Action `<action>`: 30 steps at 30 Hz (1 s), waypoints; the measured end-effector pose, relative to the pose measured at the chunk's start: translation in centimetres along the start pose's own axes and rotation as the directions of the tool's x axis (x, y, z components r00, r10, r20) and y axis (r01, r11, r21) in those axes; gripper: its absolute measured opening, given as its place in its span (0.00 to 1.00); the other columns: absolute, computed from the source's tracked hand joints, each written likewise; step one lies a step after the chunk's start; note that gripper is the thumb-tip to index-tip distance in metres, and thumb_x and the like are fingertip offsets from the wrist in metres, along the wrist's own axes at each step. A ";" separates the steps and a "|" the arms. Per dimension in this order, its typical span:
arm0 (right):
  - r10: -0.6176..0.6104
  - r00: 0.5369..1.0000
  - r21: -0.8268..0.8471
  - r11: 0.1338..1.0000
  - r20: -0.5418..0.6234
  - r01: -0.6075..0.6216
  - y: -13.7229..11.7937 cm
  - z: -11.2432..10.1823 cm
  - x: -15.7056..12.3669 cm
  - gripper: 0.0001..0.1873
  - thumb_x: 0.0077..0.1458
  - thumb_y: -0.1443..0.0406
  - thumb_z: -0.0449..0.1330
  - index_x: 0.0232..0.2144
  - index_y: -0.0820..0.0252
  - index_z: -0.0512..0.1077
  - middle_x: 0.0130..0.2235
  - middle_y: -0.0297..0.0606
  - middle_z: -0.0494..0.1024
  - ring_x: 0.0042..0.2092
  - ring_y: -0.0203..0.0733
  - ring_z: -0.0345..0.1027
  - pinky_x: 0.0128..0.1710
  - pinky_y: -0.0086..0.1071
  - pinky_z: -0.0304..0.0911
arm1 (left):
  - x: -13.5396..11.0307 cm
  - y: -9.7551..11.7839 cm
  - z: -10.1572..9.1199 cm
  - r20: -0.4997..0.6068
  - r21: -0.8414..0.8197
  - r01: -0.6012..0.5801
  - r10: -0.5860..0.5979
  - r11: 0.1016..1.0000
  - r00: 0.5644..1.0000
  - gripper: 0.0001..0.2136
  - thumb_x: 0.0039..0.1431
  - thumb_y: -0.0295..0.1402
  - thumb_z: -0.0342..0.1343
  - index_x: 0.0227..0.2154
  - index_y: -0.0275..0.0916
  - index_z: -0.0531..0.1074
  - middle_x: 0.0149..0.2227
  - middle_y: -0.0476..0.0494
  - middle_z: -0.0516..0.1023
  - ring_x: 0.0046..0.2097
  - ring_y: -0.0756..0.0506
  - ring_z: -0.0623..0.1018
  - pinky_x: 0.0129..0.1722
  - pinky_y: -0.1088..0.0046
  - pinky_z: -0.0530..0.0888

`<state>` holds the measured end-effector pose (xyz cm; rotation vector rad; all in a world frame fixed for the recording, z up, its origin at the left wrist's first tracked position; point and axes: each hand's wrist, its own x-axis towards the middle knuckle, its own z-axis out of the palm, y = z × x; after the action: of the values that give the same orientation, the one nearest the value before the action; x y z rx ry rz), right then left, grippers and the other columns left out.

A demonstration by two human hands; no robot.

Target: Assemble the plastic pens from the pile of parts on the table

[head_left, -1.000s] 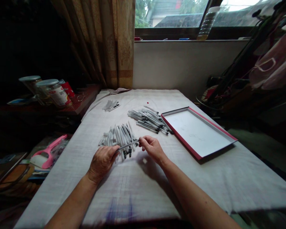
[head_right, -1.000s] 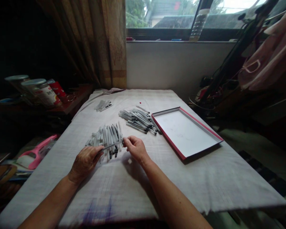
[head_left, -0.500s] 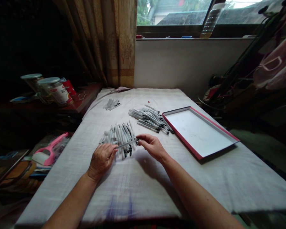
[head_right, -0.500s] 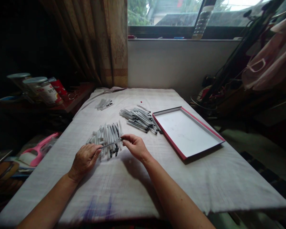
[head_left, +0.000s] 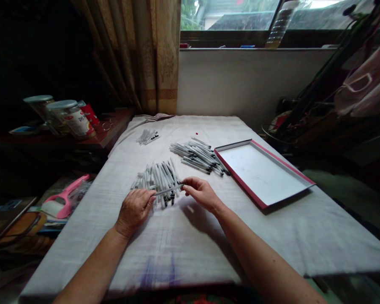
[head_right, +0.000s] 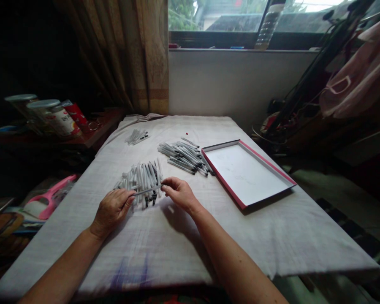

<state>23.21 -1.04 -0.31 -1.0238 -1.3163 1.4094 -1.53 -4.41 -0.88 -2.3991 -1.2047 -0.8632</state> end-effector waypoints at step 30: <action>0.135 0.991 -0.254 0.958 -0.023 -0.136 1.1 1.1 0.1 0.15 0.57 0.59 0.57 0.22 0.60 0.73 0.22 0.32 0.75 0.23 0.33 0.65 0.27 0.27 0.60 | -0.4 -0.1 0.1 -0.035 -0.070 0.008 -0.011 0.998 0.999 0.07 0.68 0.32 0.48 0.44 0.40 0.70 0.33 0.46 0.79 0.35 0.46 0.77 0.40 0.69 0.72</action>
<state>22.04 -1.18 -1.30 -1.3095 -1.4743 1.3595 -1.74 -4.55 -1.16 -2.4235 -1.1927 -0.9612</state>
